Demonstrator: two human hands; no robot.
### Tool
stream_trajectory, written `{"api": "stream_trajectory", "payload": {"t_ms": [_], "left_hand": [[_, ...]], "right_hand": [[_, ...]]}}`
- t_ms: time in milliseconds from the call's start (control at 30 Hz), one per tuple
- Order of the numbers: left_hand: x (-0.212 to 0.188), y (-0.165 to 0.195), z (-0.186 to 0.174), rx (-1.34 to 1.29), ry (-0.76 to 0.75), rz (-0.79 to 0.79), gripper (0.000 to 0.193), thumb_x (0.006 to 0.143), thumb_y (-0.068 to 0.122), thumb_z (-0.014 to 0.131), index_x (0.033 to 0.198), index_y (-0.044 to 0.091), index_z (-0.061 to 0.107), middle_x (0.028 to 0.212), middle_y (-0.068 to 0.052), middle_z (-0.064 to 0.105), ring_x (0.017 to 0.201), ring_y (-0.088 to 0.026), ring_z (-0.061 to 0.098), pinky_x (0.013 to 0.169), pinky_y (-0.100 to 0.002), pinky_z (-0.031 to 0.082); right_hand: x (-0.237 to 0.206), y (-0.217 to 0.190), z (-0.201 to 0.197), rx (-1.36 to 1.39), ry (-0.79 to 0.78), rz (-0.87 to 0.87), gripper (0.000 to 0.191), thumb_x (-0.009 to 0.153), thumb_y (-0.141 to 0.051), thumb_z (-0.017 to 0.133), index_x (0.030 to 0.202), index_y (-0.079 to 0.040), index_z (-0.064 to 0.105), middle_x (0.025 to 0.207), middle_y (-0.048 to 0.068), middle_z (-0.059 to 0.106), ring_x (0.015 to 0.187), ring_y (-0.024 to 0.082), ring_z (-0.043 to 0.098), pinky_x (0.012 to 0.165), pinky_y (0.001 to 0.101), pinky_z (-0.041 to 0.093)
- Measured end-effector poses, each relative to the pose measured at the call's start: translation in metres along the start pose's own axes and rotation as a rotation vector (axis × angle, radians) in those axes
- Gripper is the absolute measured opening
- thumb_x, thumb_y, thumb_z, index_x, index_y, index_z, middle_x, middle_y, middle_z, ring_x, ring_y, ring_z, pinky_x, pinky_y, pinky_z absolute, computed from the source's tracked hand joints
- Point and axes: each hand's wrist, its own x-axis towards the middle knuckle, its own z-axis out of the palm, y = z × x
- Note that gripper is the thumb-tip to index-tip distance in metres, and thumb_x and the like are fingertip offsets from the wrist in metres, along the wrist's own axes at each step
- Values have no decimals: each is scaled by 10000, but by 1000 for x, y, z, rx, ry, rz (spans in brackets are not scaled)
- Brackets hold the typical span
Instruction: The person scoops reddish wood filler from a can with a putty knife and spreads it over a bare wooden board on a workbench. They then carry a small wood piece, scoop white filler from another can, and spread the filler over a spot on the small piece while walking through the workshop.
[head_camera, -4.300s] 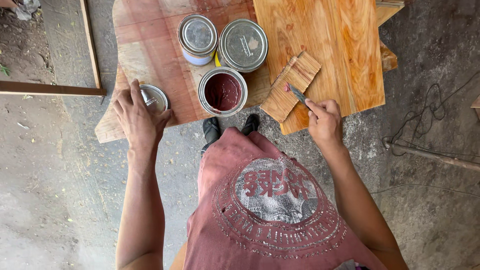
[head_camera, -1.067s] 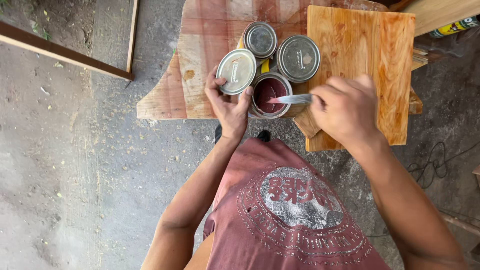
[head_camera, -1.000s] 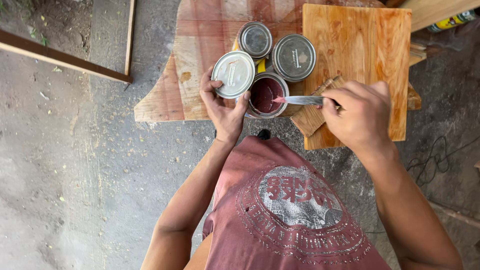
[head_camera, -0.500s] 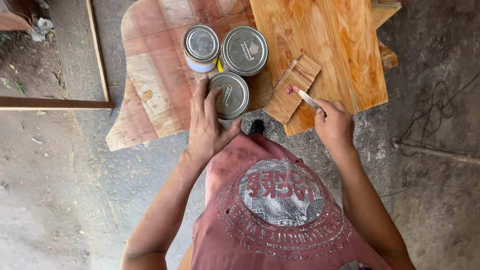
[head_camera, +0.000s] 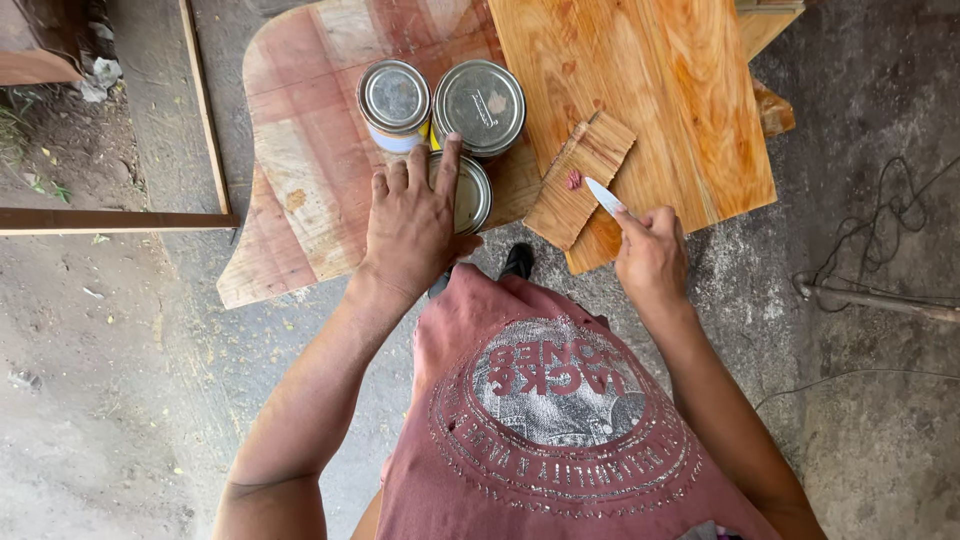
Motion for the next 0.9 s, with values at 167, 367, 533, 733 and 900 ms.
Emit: {"api": "stream_trajectory", "payload": {"t_ms": [167, 367, 533, 733, 900], "left_hand": [[14, 0, 1, 80, -86, 7, 1251, 601, 569, 924, 1543, 49, 285, 1479, -260, 407, 1255, -458, 514, 1050, -586, 409], [18, 8, 3, 109, -26, -22, 1237, 572, 577, 940, 1474, -9, 329, 1473, -278, 418, 1277, -470, 479, 1002, -606, 442], [14, 17, 3, 76, 96, -84, 1001, 622, 497, 927, 1339, 1, 434, 1413, -235, 470, 1304, -421, 471, 959, -633, 489], [9, 6, 26, -151, 324, -15, 1195, 544, 413, 926, 1468, -50, 328, 1349, -291, 439, 1204, -490, 456, 1028, -551, 459], [-12, 5, 20, -224, 274, 21, 1133, 592, 364, 951, 1542, 82, 404, 1408, -271, 451, 1247, -476, 476, 1013, -555, 453]], "right_hand": [[1, 1, 1, 94, 1, 13, 336, 929, -27, 693, 1262, -49, 729, 1071, 171, 577, 995, 348, 613, 870, 430, 517], [10, 4, -8, 110, -78, 104, 313, 861, -41, 706, 1160, -105, 771, 1029, 177, 611, 965, 355, 637, 842, 436, 525], [10, -5, -52, 127, -18, 182, 270, 900, -57, 683, 1161, -66, 750, 1041, 191, 644, 938, 382, 659, 818, 454, 540], [-15, -16, -58, 303, 112, 250, 247, 961, -64, 651, 1193, -45, 732, 1021, 171, 667, 891, 350, 674, 777, 414, 543], [-77, -1, -26, 473, 117, 437, 187, 970, -113, 671, 1124, -24, 726, 933, 136, 651, 745, 239, 639, 658, 365, 510]]}}
